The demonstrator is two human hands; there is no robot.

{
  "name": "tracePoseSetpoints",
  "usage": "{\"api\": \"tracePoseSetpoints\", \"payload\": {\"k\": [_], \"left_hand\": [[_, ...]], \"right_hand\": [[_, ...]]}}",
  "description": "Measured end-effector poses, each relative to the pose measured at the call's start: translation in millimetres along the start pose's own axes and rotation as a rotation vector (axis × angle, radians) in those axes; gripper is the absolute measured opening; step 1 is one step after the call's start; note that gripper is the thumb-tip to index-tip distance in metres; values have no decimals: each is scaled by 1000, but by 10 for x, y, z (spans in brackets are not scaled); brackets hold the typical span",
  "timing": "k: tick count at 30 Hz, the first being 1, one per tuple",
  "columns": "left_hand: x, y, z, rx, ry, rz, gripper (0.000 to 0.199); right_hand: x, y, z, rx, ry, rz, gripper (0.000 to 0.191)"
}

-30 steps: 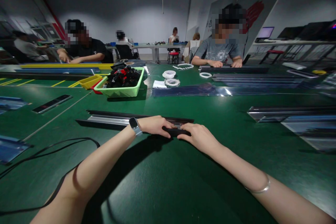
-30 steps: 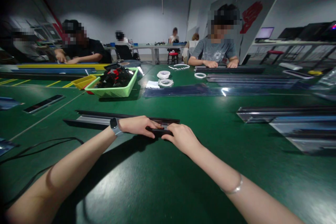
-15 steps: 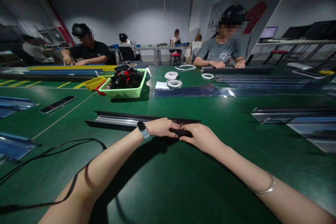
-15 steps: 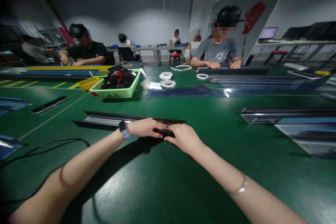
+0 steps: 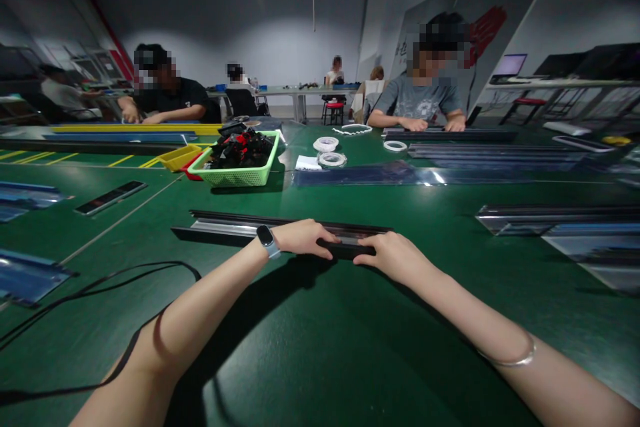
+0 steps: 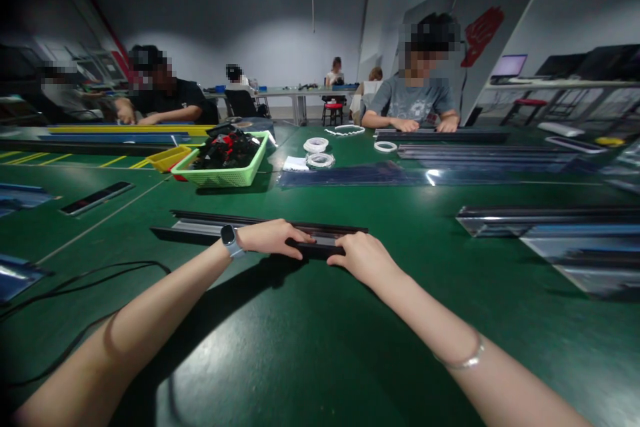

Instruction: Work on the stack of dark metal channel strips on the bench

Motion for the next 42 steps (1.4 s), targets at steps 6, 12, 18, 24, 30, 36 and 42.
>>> {"api": "tracePoseSetpoints", "payload": {"k": [6, 12, 18, 24, 30, 36, 42], "left_hand": [[2, 5, -12, -17, 24, 19, 36], [-65, -14, 7, -32, 16, 23, 33], [-94, -70, 57, -60, 39, 36, 33], [-139, -57, 72, -51, 43, 19, 37], [-99, 8, 22, -24, 59, 19, 35], [-51, 22, 16, -16, 73, 33, 29], [-64, -27, 14, -41, 77, 106, 29]], "right_hand": [[3, 5, -29, -7, 5, -68, 34], [119, -40, -16, -98, 80, -32, 39], [131, -11, -14, -94, 51, -94, 31], [138, 28, -33, -59, -8, -201, 28], [90, 30, -41, 26, -55, -234, 30], [106, 65, -66, 65, -101, -215, 29], [86, 37, -49, -2, -32, -101, 33]]}}
Point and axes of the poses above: each hand's wrist, its own z-axis towards the middle knuckle, its own y-axis out of the back of the hand, x = y × z, the point moved 1 cm from there along z, towards the middle knuckle
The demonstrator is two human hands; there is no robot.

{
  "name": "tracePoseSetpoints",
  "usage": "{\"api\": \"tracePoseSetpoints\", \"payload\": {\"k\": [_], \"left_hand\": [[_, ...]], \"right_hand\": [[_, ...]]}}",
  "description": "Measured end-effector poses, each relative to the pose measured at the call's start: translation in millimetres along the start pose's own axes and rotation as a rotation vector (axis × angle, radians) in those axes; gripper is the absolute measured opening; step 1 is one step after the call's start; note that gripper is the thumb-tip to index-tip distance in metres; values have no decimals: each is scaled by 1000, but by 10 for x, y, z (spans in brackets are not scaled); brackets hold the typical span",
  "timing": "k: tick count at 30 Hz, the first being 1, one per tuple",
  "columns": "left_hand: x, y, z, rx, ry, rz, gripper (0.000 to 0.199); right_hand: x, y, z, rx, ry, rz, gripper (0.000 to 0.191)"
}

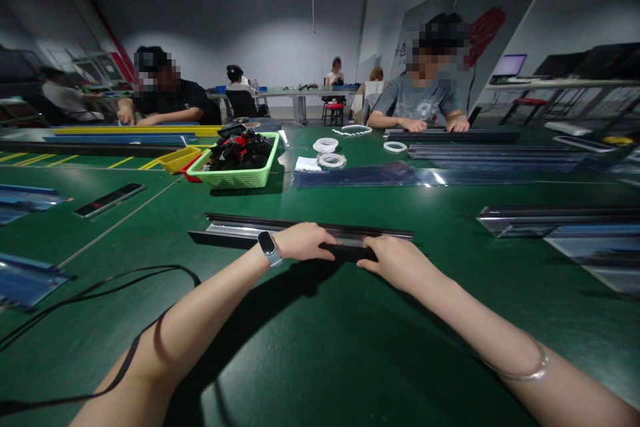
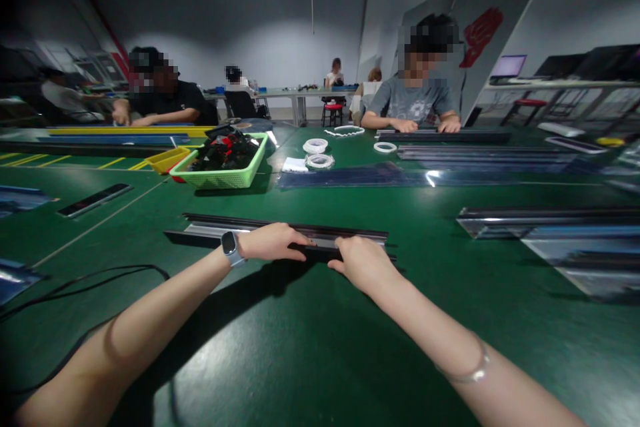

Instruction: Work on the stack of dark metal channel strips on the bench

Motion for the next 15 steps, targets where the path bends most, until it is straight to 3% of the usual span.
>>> {"api": "tracePoseSetpoints", "payload": {"k": [4, 9, 15], "left_hand": [[-37, -82, 42, -68, -16, 88, 34], [-86, -158, 97, -112, 13, 106, 36], [-70, -121, 77, -105, 16, 122, 37]], "right_hand": [[-24, -67, 55, -50, 67, 74, 33], [-59, -103, 86, -2, 14, 39, 27], [-59, -31, 73, 45, -18, -17, 28]]}}
Point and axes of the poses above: each hand's wrist, its own z-axis towards the middle knuckle, its own y-axis out of the back of the hand, x = y × z, the point moved 1 cm from there along z, towards the middle knuckle
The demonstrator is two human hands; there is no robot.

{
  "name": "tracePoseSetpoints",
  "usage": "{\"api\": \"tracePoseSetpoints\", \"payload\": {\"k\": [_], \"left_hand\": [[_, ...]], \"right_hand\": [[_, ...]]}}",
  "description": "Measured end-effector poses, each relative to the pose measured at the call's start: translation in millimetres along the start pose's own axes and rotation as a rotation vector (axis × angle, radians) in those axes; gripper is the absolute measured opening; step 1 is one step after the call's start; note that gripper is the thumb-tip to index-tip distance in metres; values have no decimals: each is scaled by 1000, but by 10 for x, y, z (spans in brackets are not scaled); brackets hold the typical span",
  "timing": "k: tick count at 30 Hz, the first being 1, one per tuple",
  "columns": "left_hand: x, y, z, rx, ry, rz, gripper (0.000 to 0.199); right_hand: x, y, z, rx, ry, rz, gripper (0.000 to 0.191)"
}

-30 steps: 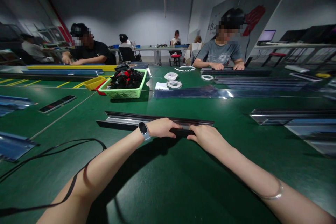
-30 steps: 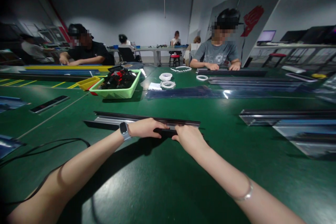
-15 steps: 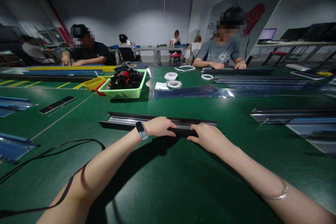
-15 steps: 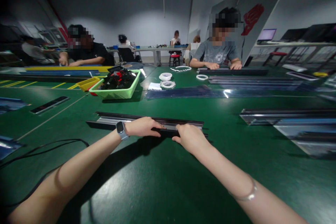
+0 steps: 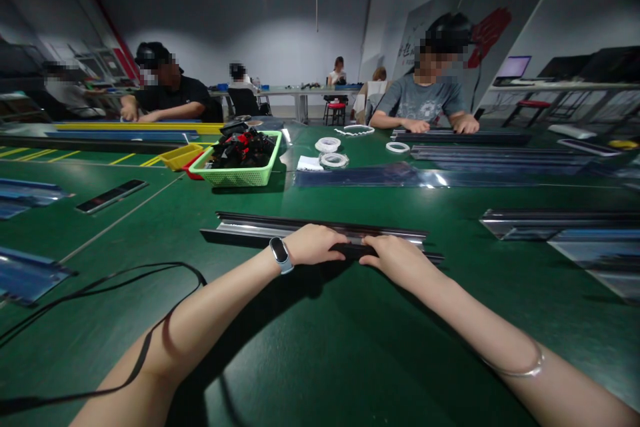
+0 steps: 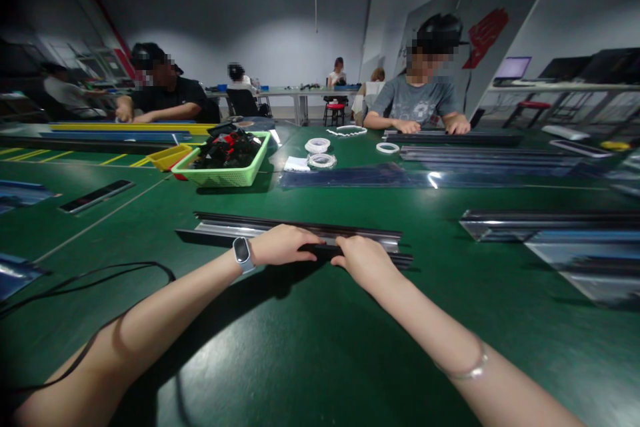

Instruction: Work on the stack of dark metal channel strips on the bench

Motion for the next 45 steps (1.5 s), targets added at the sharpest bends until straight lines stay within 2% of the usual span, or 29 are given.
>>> {"api": "tracePoseSetpoints", "payload": {"k": [7, 14, 17, 26, 36, 40, 45], "left_hand": [[66, 35, -24, 18, 33, 30, 38], [15, -29, 0, -52, 11, 70, 35], [-3, -59, 9, -102, 3, 97, 34], [-34, -71, 14, -137, -28, 183, 36], [29, -71, 4, -138, -21, 205, 38], [31, -101, 17, -156, 0, 196, 38], [9, -136, 40, -180, 7, 204, 36]], "right_hand": [[-122, 41, -25, 73, -57, -70, 30], [-49, 12, -27, -78, 75, -15, 35], [-25, -20, 3, -99, 91, 3, 30], [-43, -17, 23, -34, 19, -12, 29], [-143, 2, 24, 28, -27, 24, 29], [-131, -13, 11, -48, 16, 55, 30], [-12, -79, 30, -175, 102, 138, 42]]}}
Point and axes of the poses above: each hand's wrist, its own z-axis towards the middle knuckle, its own y-axis out of the back of the hand, x = y × z, the point moved 1 cm from there along z, towards the middle knuckle
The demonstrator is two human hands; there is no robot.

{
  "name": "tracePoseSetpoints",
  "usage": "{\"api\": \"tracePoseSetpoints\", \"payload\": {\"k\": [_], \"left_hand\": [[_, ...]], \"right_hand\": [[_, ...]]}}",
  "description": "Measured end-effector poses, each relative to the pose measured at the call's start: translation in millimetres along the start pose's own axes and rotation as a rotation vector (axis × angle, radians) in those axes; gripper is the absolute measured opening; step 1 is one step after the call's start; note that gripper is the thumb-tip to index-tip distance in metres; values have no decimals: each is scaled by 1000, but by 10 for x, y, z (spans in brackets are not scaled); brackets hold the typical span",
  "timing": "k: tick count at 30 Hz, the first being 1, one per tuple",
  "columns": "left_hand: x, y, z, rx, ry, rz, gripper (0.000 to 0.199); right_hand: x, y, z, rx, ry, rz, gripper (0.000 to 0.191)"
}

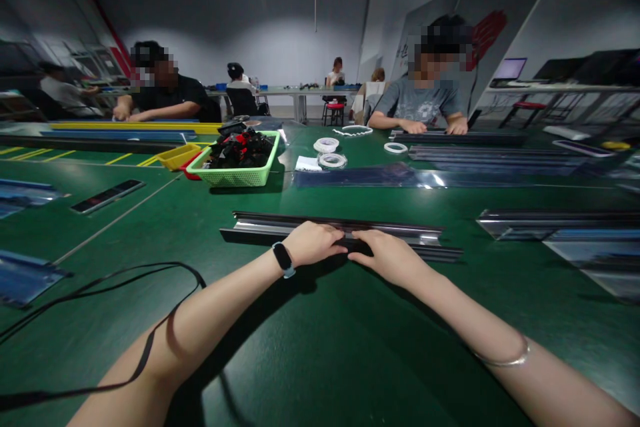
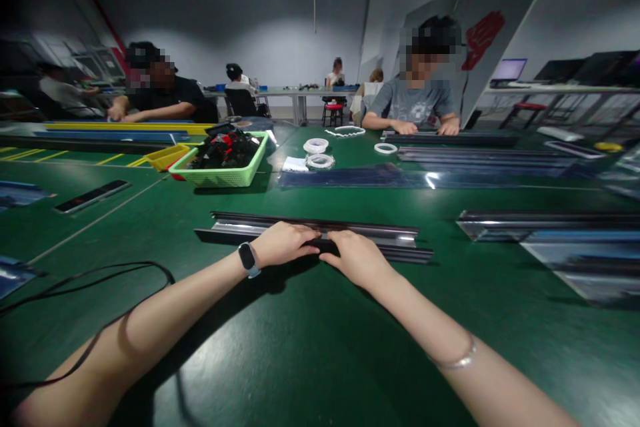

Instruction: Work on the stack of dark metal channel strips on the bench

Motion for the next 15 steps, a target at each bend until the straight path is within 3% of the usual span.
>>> {"api": "tracePoseSetpoints", "payload": {"k": [6, 15], "left_hand": [[-63, -20, 28, -60, 16, 56, 35], [10, 32, -14, -16, 60, 54, 37]], "right_hand": [[-19, -81, 16, -78, 8, -46, 40], [-173, 0, 46, 45, 21, 44, 34]]}}
Point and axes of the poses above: each hand's wrist, its own z-axis towards the middle knuckle, its own y-axis out of the back of the hand, x = y × z, the point moved 1 cm from there along z, towards the middle knuckle
